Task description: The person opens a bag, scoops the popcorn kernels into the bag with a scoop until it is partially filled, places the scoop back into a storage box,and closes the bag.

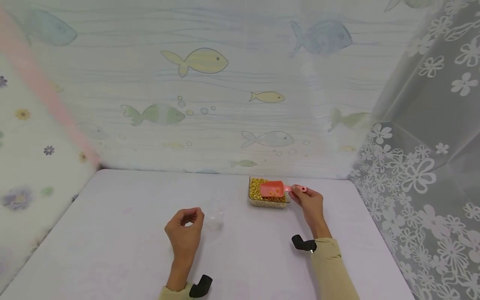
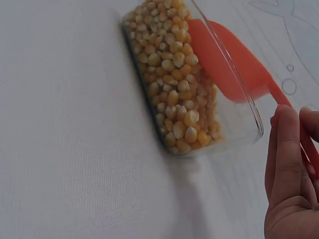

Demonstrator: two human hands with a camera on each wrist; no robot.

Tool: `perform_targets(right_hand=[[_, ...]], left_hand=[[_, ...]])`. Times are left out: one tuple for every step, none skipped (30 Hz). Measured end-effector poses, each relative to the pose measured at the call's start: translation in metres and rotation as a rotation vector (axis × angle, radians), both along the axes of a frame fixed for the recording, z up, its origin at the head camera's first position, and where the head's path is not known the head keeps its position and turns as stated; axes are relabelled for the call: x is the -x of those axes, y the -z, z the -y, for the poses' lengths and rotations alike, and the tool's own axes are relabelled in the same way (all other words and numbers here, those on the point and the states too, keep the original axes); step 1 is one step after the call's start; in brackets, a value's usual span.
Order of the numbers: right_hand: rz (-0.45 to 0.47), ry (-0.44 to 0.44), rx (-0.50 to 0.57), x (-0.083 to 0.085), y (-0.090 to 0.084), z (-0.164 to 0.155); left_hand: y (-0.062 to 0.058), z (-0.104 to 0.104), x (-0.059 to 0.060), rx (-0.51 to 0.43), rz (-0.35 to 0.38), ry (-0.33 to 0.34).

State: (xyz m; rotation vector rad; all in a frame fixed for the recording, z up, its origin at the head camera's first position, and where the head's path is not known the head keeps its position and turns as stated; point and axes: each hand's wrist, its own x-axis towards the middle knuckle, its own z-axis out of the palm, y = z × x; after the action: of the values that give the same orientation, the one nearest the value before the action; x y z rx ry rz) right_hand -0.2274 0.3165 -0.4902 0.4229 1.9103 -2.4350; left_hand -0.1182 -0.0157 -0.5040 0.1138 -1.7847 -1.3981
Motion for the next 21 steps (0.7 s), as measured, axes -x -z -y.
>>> perform_targets(right_hand=[[0.001,-0.010,-0.023,0.000,0.000,0.000],[0.001,-0.019,-0.047,-0.001,0.000,0.000],[-0.001,-0.028,-0.071,-0.001,0.000,0.000],[-0.004,-0.037,-0.100,-0.002,0.000,0.000],[-0.013,-0.039,-0.123,-0.002,-0.001,0.000],[-0.024,-0.034,-0.146,-0.002,-0.001,0.000],[-0.036,-0.021,-0.172,-0.003,-0.002,0.000],[-0.049,-0.003,-0.199,-0.003,-0.003,0.001],[-0.063,0.016,-0.226,-0.002,-0.005,0.001],[-0.078,0.038,-0.252,-0.002,-0.007,0.002],[-0.093,0.063,-0.268,-0.001,-0.009,0.003],[-0.107,0.086,-0.283,-0.001,-0.011,0.004],[-0.124,0.104,-0.295,-0.001,-0.014,0.005],[-0.145,0.117,-0.307,-0.001,-0.016,0.005],[-0.168,0.126,-0.320,-0.001,-0.019,0.006],[-0.189,0.134,-0.336,-0.001,-0.021,0.007],[-0.215,0.142,-0.356,-0.002,-0.023,0.007],[-0.244,0.148,-0.384,-0.002,-0.024,0.008],[-0.274,0.154,-0.412,-0.003,-0.025,0.008],[-0.300,0.160,-0.445,-0.003,-0.026,0.009],[-0.322,0.162,-0.476,-0.004,-0.027,0.010]], left_hand=[[0.000,0.000,0.000,0.000,0.001,0.000],[0.000,0.000,0.000,0.001,0.002,-0.001],[0.000,0.000,-0.001,0.001,0.003,-0.001],[0.000,0.000,-0.001,0.000,0.004,0.000],[0.000,0.000,-0.001,0.001,0.005,0.002],[0.000,0.000,-0.001,0.001,0.006,0.002],[0.000,0.000,-0.001,0.001,0.008,0.003],[0.000,0.000,-0.001,0.000,0.009,0.003],[0.000,0.000,-0.001,-0.001,0.010,0.004],[0.000,0.000,-0.001,0.000,0.010,0.003],[-0.001,-0.001,-0.001,0.001,0.011,0.002],[-0.001,-0.001,-0.001,0.000,0.011,-0.001],[-0.001,-0.001,0.000,0.000,0.011,-0.002],[-0.001,-0.001,0.000,0.001,0.011,-0.004],[-0.002,-0.002,0.000,0.001,0.010,-0.005],[-0.002,-0.002,0.000,0.001,0.012,-0.008],[-0.003,-0.002,-0.001,0.002,0.016,-0.010],[-0.004,-0.003,-0.001,0.004,0.018,-0.014],[-0.005,-0.003,-0.001,0.006,0.021,-0.015],[-0.007,-0.004,-0.002,0.009,0.024,-0.019],[-0.009,-0.005,-0.003,0.012,0.026,-0.022]])
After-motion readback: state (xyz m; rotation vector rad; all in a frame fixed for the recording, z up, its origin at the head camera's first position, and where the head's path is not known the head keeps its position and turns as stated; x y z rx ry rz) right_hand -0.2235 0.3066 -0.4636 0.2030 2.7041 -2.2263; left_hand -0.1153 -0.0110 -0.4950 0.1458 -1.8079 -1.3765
